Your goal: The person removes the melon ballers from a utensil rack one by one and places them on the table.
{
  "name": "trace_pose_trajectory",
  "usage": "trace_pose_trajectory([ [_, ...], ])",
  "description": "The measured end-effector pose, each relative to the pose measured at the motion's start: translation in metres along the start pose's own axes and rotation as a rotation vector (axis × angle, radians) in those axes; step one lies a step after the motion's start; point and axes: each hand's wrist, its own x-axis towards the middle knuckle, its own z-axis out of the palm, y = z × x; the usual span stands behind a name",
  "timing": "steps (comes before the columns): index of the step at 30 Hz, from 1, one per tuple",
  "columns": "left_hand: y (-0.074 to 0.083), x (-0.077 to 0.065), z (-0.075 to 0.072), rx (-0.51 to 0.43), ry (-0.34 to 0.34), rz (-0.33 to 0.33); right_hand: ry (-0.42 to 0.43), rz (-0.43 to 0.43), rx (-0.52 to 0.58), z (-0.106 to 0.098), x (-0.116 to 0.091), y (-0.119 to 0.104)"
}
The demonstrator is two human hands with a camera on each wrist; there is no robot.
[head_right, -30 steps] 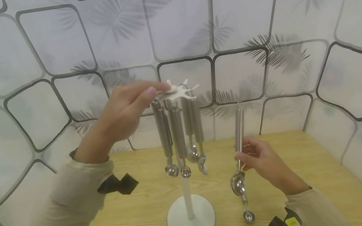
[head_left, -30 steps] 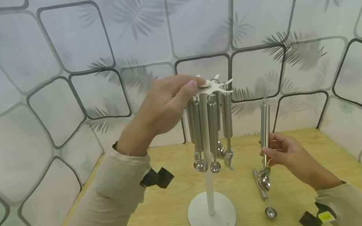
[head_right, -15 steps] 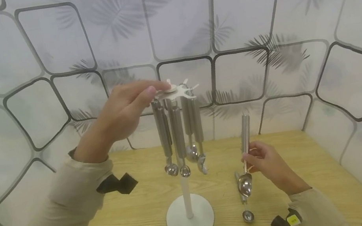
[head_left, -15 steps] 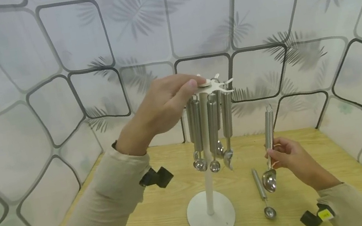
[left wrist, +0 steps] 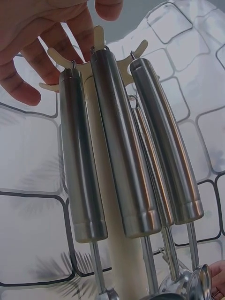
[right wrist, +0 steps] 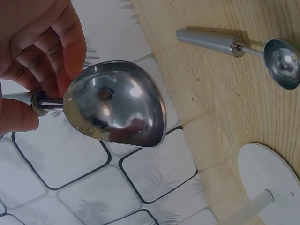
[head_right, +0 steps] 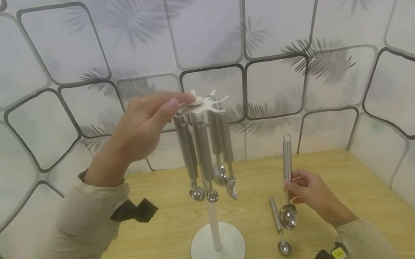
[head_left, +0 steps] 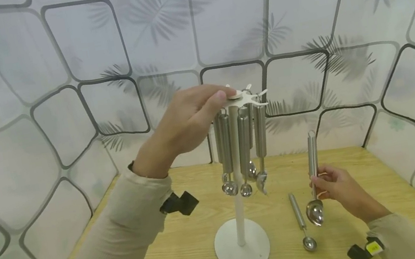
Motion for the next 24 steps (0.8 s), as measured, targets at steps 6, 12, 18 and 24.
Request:
trace_pose_trajectory([
  [6,-0.001,-0.002,0.0,0.003,-0.007,-0.015,0.047,0.105,-0.029,0.001,-0.001,0.011],
  [12,-0.001,-0.004,0.001,-0.002,-0.001,0.0,0.036,0.176,-0.051,0.0,-0.002,0.02],
  [18,-0.001,-0.002,0.0,-0.006,0.011,0.011,0.034,0.224,-0.084,-0.003,-0.003,0.026],
  [24,0.0,-0.002,0.0,-0.004,0.007,0.007,0.034,0.281,-0.101,-0.005,-0.005,0.038],
])
